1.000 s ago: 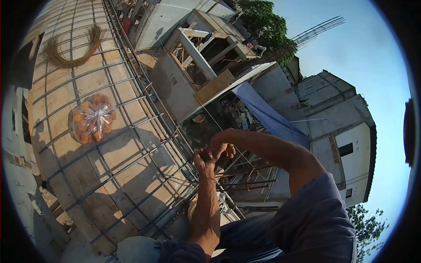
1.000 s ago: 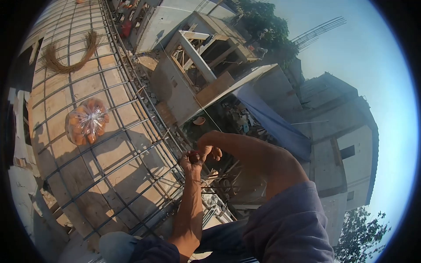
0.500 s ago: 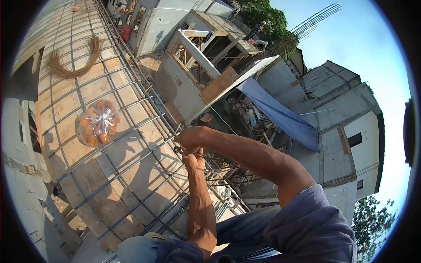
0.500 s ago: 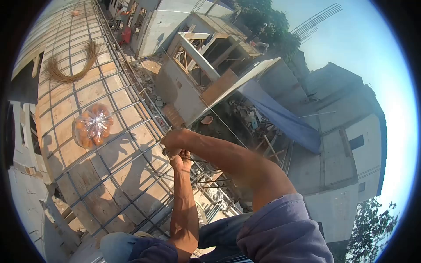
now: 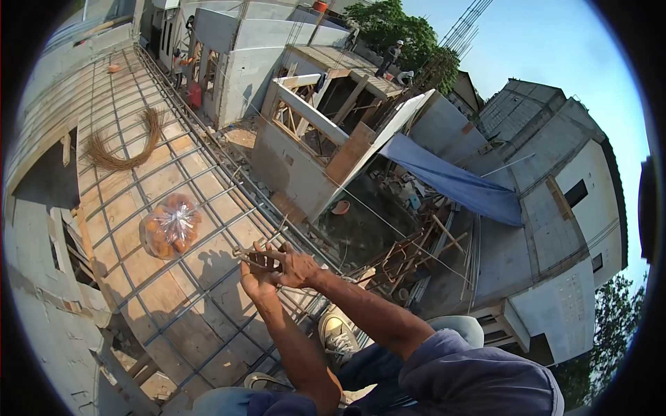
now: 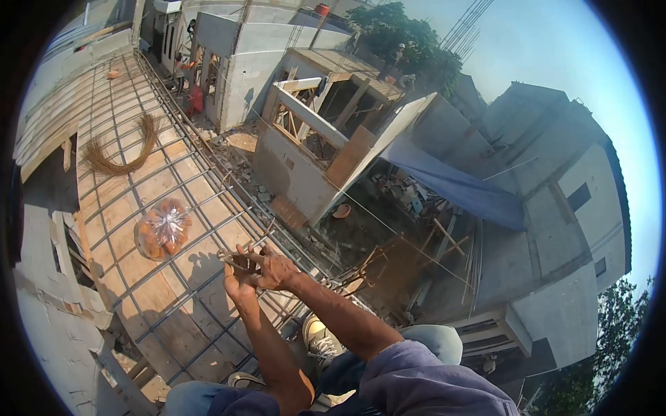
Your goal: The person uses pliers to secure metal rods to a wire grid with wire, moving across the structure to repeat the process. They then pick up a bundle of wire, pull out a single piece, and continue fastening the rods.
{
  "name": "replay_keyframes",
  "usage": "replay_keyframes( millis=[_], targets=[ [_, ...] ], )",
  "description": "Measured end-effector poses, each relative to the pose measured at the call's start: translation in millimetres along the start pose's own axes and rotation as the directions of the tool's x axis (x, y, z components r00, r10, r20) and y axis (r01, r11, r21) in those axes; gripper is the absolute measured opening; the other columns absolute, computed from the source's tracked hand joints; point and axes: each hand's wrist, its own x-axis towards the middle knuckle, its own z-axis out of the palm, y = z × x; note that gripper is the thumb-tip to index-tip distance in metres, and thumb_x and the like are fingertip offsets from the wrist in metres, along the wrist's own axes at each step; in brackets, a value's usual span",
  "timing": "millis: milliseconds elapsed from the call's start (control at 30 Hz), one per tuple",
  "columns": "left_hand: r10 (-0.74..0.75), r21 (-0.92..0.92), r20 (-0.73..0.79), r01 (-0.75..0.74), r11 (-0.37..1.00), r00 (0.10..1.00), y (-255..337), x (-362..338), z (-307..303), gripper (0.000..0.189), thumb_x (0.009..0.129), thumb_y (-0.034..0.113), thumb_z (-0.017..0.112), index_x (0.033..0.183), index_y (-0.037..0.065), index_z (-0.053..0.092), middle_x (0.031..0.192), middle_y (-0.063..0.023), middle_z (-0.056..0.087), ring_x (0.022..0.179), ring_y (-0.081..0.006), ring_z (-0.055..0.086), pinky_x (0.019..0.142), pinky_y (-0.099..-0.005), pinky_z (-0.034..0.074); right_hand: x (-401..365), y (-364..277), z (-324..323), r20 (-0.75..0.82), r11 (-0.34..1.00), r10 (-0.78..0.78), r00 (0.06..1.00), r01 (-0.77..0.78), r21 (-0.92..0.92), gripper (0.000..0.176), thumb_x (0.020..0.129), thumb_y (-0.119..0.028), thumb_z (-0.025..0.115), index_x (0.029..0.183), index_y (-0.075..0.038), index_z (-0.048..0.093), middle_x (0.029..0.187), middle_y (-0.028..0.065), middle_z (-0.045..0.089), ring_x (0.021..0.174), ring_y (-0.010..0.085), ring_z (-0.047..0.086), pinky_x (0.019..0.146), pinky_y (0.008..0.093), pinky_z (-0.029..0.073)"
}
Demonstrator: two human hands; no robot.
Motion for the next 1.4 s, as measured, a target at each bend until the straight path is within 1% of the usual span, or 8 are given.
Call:
replay_keyframes(
  millis=[200, 300, 433, 667, 933, 1033, 1200, 1400],
  targets=[
    [0.343, 0.580, -0.371, -0.073, 0.811, 0.863, 19.5, -29.9, 57.2, 0.023, 0.100, 0.021, 0.042, 0.111, 0.005, 0.056, 0.118, -0.0197, 0.061, 0.106, -0.0326, 0.061, 0.080, -0.0442, 0.057, 18.8, 22.0, 88.4, -0.062, 0.947, -0.074, 0.995, 0.089, 0.308, 0.079, 0.074, -0.036, 0.065, 0.142, -0.006, 0.038, 0.113, 0.0222, 0.049, 0.115, 0.0377, 0.046, 0.097, 0.0454, 0.041],
    [0.647, 0.994, -0.094, 0.036, 0.102, 0.757, 21.5, -41.4, 72.9, 0.014, 0.095, 0.014, 0.051, 0.098, 0.001, 0.055, 0.094, -0.0161, 0.065, 0.086, -0.0239, 0.065, 0.061, -0.0326, 0.055, 10.7, 9.8, 94.8, -0.038, 0.917, -0.131, 0.991, 0.136, 0.375, 0.071, 0.082, -0.031, 0.056, 0.144, -0.006, 0.033, 0.110, 0.0207, 0.053, 0.111, 0.0357, 0.052, 0.094, 0.0448, 0.045],
    [0.675, 0.965, 0.045, 0.142, -0.219, 0.736, 38.0, -47.0, 72.9, 0.009, 0.091, 0.005, 0.054, 0.093, -0.004, 0.057, 0.082, -0.0174, 0.065, 0.061, -0.0182, 0.063, 0.046, -0.0285, 0.048, 6.8, 3.9, 109.7, 0.219, 0.605, -0.037, 0.975, -0.153, 0.781, 0.059, 0.088, -0.026, 0.041, 0.143, -0.004, 0.035, 0.111, 0.0203, 0.058, 0.093, 0.0298, 0.064, 0.080, 0.0428, 0.052],
    [0.660, 0.947, -0.069, 0.256, -0.192, 0.748, 79.3, -62.8, 47.1, 0.013, 0.092, 0.004, 0.055, 0.097, -0.008, 0.058, 0.071, -0.0130, 0.065, 0.057, -0.0151, 0.060, 0.046, -0.0267, 0.046, 15.9, 37.7, 140.8, 0.147, 0.827, -0.230, 0.962, 0.113, 0.550, 0.061, 0.083, -0.016, 0.032, 0.143, -0.002, 0.037, 0.086, 0.0192, 0.067, 0.076, 0.0258, 0.067, 0.072, 0.0380, 0.054],
    [0.844, 0.971, 0.003, 0.202, -0.132, 0.536, 44.9, -40.1, 35.3, 0.016, 0.087, 0.005, 0.056, 0.084, -0.010, 0.058, 0.079, -0.0176, 0.065, 0.061, -0.0239, 0.063, 0.050, -0.0333, 0.048, -3.8, 12.6, 136.1, 0.311, 0.310, -0.054, 0.949, -0.280, 0.909, 0.062, 0.092, -0.023, 0.033, 0.151, -0.013, 0.018, 0.112, 0.0203, 0.062, 0.099, 0.0319, 0.064, 0.075, 0.0511, 0.056],
    [0.686, 0.964, 0.009, 0.176, -0.200, 0.728, 74.7, -33.9, 0.5, 0.016, 0.087, 0.006, 0.057, 0.085, -0.009, 0.059, 0.074, -0.0154, 0.065, 0.055, -0.0209, 0.058, 0.044, -0.0308, 0.043, 1.4, 14.4, 135.1, 0.471, 0.012, -0.052, 0.881, -0.471, 0.882, 0.058, 0.095, -0.024, 0.035, 0.150, -0.012, 0.021, 0.115, 0.0209, 0.061, 0.093, 0.0298, 0.064, 0.073, 0.0474, 0.057],
    [0.584, 0.943, -0.212, 0.320, -0.088, 0.784, 49.0, -62.5, 79.8, 0.015, 0.090, 0.008, 0.056, 0.090, -0.006, 0.061, 0.069, -0.0111, 0.063, 0.050, -0.0143, 0.049, 0.044, -0.0281, 0.038, 4.4, 37.8, 150.7, 0.391, 0.174, 0.316, 0.864, -0.458, 0.872, 0.043, 0.096, -0.024, 0.035, 0.134, -0.005, 0.043, 0.101, 0.0189, 0.068, 0.081, 0.0294, 0.066, 0.073, 0.0456, 0.056],
    [0.697, 0.986, -0.107, 0.167, -0.018, 0.709, 45.2, -67.8, 102.7, 0.014, 0.091, 0.010, 0.057, 0.089, -0.004, 0.059, 0.066, -0.0082, 0.061, 0.048, -0.0110, 0.046, 0.041, -0.0231, 0.033, 25.4, 29.7, 108.3, 0.071, 0.937, 0.327, 0.942, -0.333, 0.108, 0.036, 0.094, -0.022, 0.044, 0.118, 0.000, 0.058, 0.085, 0.0242, 0.067, 0.075, 0.0293, 0.066, 0.071, 0.0409, 0.052]
  ],
)
